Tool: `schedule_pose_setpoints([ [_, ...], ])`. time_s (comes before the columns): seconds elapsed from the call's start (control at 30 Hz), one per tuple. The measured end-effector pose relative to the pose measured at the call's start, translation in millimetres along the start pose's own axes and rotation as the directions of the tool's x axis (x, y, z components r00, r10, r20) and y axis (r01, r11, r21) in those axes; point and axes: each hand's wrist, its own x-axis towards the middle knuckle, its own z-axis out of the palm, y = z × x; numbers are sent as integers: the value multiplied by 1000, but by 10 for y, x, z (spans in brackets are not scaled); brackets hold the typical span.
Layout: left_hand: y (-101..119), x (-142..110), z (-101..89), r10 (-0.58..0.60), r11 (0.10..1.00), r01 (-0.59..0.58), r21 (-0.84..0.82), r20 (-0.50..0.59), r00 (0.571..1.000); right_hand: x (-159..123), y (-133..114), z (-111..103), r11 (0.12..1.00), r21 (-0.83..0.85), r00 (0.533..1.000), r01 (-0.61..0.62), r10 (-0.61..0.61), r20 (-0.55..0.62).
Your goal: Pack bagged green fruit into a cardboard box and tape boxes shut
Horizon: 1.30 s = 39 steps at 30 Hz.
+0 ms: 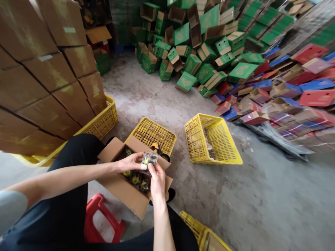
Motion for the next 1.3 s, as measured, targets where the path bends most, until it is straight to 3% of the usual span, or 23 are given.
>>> schedule_pose_setpoints([
  [0.17,107,0,-84,-46,983,32,182,74,996,31,-71,-148,997,-30,992,71,-73,-102],
  [0.33,129,-30,-112,-70,936,17,352,137,988,15,-115,-217,982,-188,1000,23,-25,-11],
  [0.47,162,-13,-102,-74,935,14,355,154,985,13,-72,-204,984,-172,989,46,-70,-133],
  [0.6,206,8,-62,-46,956,-6,292,171,984,23,-29,-166,996,-32,968,78,-83,-235],
  [0.73,227,8,-38,-23,976,-8,216,142,990,20,-71,-104,986,159,967,47,-5,-253],
  [0.83,247,-4,-56,-31,981,10,193,106,994,10,-140,-97,973,231,979,-12,58,-194],
  [1.1,307,-61,-87,-59,967,47,249,40,997,-48,-194,-132,971,107,976,-215,218,-19],
  [1.2,254,-38,-82,-108,971,106,216,-6,994,-48,-187,-121,972,120,977,-202,208,-46],
  [1.3,212,22,-112,-128,977,144,157,-110,986,-24,-186,-188,989,102,980,-109,124,-153],
])
